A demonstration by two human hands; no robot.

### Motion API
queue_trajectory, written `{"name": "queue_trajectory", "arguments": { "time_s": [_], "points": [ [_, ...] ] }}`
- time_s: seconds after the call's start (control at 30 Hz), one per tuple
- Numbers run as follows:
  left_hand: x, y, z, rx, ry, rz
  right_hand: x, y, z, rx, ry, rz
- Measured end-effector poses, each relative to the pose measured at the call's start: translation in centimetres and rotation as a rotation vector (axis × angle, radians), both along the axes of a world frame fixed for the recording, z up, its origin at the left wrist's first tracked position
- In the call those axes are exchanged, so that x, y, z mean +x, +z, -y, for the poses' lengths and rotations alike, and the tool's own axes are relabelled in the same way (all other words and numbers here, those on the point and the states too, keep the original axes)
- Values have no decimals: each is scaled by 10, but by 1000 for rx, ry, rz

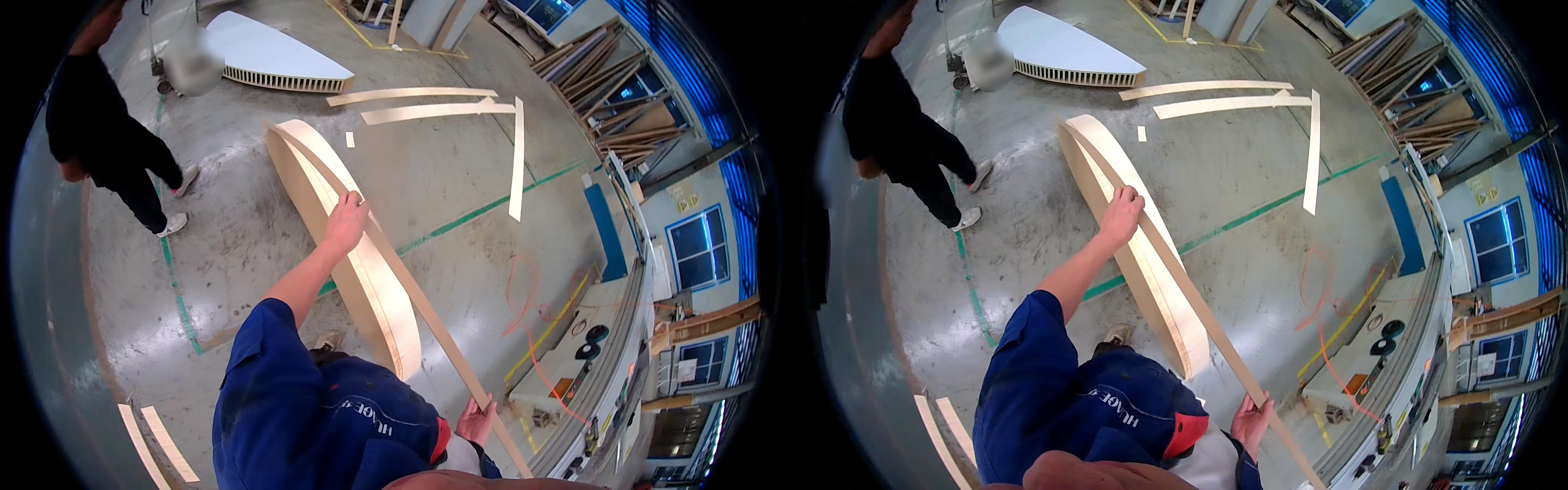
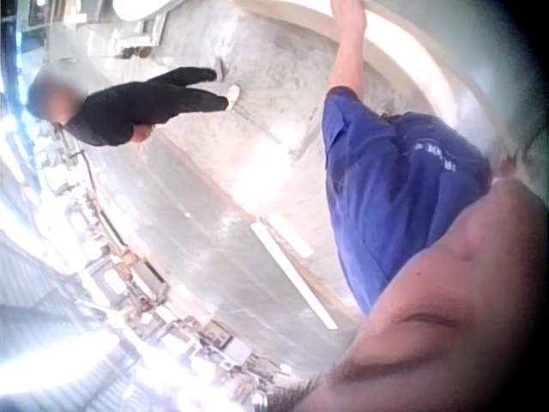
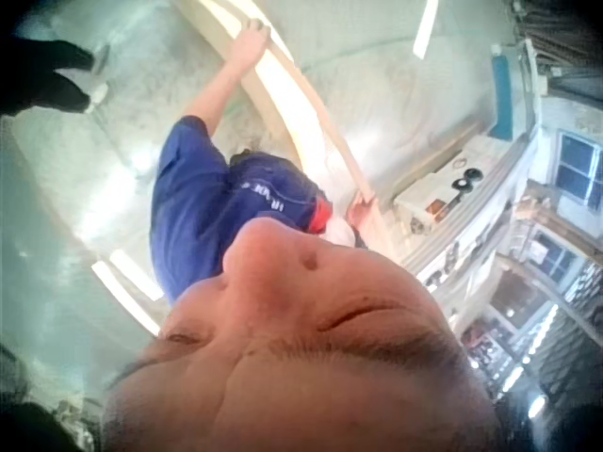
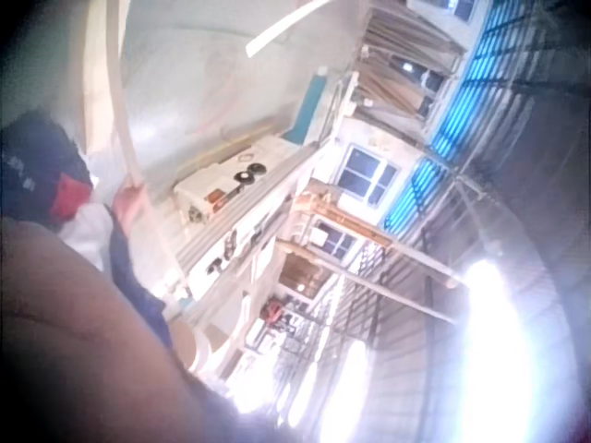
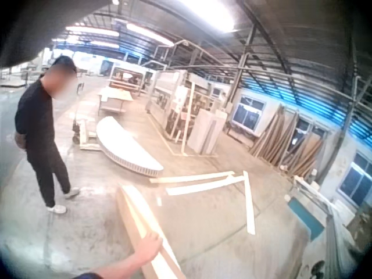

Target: The person assembles a curved wooden structure by aligning and fastening multiple thin wooden strips together. They use a nail gun to secure the pieces and occasionally adjust the alignment with their hands. A coworker assists by holding parts of the structure.

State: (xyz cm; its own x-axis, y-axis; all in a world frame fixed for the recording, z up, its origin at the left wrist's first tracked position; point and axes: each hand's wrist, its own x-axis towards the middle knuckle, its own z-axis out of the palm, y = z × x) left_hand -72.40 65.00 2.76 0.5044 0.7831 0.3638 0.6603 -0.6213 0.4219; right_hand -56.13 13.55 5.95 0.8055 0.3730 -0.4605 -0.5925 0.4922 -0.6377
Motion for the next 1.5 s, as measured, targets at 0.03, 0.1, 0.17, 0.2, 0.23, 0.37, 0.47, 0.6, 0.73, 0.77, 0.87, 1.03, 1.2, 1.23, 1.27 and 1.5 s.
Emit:
{"name": "queue_trajectory", "arguments": {
  "time_s": [0.03,0.1,0.17,0.2,0.23,0.37,0.47,0.6,0.73,0.77,0.87,1.03,1.2,1.23,1.27,1.5],
  "points": [
    [-2,-3,-11,-8,24,37,-1,8,-14,18,14,5],
    [-3,-7,-30,-23,61,112,-4,25,-40,56,33,17],
    [-3,-17,-50,-14,106,138,-8,41,-62,34,96,74],
    [-4,-19,-58,-12,125,147,-11,49,-70,21,124,98],
    [-5,-20,-65,-5,138,147,-13,58,-79,30,152,124],
    [-5,-17,-90,45,177,159,-19,84,-107,29,201,189],
    [-3,-4,-98,36,172,155,-16,92,-115,19,212,201],
    [2,3,-99,20,151,109,-14,98,-117,29,215,220],
    [7,1,-96,-43,153,119,-14,102,-117,13,214,241],
    [8,1,-95,-37,151,112,-13,104,-117,4,215,243],
    [12,-2,-92,-35,146,110,-10,104,-114,-7,224,244],
    [17,-21,-93,13,147,86,-9,101,-112,-26,211,225],
    [22,-15,-86,-51,123,49,-5,98,-108,-66,195,226],
    [23,-14,-85,-58,119,28,-4,97,-107,-63,192,223],
    [23,-13,-84,-63,119,19,-4,95,-106,-60,189,218],
    [23,-26,-82,-37,116,17,0,93,-105,-54,208,204]
  ]
}}
